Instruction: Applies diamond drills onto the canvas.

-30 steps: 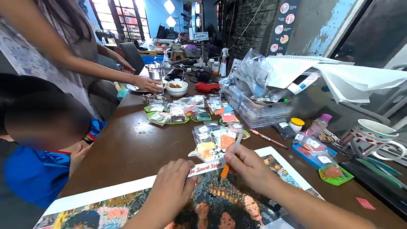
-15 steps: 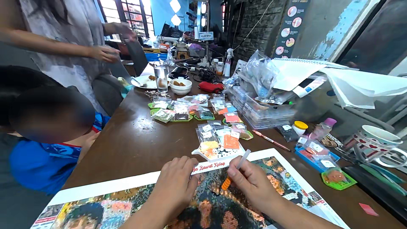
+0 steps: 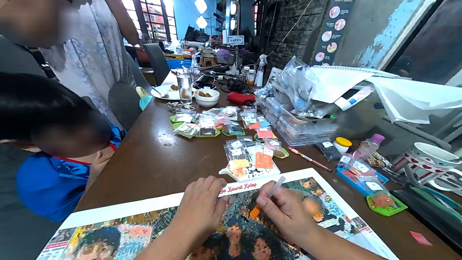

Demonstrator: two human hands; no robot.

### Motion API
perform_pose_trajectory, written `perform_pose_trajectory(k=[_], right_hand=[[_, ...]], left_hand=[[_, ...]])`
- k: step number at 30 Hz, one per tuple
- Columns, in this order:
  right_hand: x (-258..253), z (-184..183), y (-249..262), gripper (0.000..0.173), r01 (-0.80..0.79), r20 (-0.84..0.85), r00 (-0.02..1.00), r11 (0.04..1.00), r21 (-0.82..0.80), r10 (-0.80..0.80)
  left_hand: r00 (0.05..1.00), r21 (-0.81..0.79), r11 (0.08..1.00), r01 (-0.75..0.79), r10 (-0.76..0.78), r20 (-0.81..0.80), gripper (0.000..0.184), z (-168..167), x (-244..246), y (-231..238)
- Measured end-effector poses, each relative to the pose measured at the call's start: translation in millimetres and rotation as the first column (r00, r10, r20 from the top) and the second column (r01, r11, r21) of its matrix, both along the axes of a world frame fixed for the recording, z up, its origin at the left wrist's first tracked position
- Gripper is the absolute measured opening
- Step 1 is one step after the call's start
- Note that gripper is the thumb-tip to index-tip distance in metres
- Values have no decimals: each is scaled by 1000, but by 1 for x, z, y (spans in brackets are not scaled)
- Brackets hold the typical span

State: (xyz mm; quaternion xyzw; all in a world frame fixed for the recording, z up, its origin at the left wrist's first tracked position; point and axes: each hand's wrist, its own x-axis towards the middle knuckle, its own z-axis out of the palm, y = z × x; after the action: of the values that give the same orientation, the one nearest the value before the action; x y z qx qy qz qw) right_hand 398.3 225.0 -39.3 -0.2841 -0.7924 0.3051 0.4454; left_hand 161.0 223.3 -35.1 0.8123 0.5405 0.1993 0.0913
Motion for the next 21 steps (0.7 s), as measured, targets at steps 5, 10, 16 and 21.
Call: perform_pose_trajectory(k=[5, 10, 16, 21], right_hand=[[-1, -1, 0, 31, -6, -2, 1000, 1000, 22, 6], [-1, -2, -1, 32, -4, -3, 1000, 999, 32, 4], [-1, -3, -1, 32, 3, 17, 1000, 999, 54, -4], [-1, -3, -1, 32, 4, 18, 1000, 998, 62, -5]], left_hand=[[1000, 18, 1000, -5, 5, 3, 37, -1, 0, 0], [1000, 16, 1000, -6, 6, 0, 36, -1, 0, 0], [1000, 21, 1000, -8, 8, -7, 36, -1, 1, 0], [1000, 28, 1000, -10, 10, 6, 36, -3, 0, 0]])
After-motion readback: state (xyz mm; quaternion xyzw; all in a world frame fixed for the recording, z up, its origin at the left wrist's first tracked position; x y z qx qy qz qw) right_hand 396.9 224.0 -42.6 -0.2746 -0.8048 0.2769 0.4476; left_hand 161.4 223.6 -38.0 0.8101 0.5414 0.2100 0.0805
